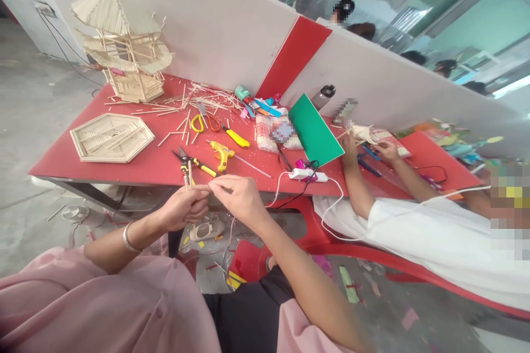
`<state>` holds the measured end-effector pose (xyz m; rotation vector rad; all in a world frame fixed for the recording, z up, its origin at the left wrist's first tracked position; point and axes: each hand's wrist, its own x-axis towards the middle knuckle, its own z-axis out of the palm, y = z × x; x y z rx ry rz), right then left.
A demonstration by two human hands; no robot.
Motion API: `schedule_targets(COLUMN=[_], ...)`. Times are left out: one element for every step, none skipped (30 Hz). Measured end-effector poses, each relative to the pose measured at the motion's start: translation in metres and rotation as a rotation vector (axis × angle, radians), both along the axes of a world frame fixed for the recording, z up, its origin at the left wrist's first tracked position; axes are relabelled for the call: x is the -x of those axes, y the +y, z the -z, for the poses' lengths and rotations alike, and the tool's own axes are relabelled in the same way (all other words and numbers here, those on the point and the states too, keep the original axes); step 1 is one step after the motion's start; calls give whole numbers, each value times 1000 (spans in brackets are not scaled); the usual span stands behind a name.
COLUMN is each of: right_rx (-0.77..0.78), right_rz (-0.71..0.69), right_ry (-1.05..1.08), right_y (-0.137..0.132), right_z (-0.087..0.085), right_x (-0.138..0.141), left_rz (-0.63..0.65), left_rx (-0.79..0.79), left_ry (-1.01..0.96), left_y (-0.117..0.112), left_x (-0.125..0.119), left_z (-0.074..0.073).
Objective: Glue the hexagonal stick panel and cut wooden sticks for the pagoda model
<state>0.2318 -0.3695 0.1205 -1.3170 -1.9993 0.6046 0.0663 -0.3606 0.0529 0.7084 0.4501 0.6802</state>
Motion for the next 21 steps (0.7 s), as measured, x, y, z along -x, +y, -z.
schedule_targets(right_rx=[19,26,24,18,10,2,-5,-9,-11,-12,-14,-15,-18,-19,-18,-19,-18,-15,-10,-3,5], right_rz=[-5,-7,-8,-10,-12,-13,-12,-11,-9,-9,-10,-13,-14,-15,-15,-13,-11,-10,-10,-12,-11], right_ry=[10,11,4,-6,-16,-24,-29,-32,-33,-32,-28,-23,-18,-14,-10,-6,-2,4,13,25,40], right_y=[-1,-1,-2,-2,-3,-3,-3,-3,-3,-2,-2,-3,-3,-3,-4,-4,-4,-5,-5,-5,-6], right_z=[-1,-2,-3,-3,-3,-3,-3,-2,-2,-2,-2,-3,-3,-3,-4,-4,-4,-4,-5,-5,-6], right_x=[-2,-3,-4,-4,-5,-4,-4,-4,-3,-3,-2,-2,-1,-1,-1,-1,-1,-1,-2,-2,-2], left_rz=[12,17,20,20,21,22,24,25,27,26,26,26,26,25,23,20,16,9,4,0,-2], left_rx=[9,16,22,28,34,40,44,47,49,49,48,46,44,42,39,35,31,26,21,15,9], left_ry=[-3,-7,-12,-16,-18,-19,-19,-18,-18,-18,-19,-21,-21,-22,-22,-21,-19,-16,-14,-12,-10], left_y=[0,1,1,2,2,2,3,3,3,3,3,3,2,2,2,2,1,1,1,1,1], left_x=[1,1,2,2,2,2,3,3,4,4,5,5,5,5,5,5,5,5,5,6,6], left_z=[0,-1,-2,-2,-2,-3,-3,-3,-3,-3,-3,-2,-2,-2,-2,-2,-2,-2,-2,-1,-1])
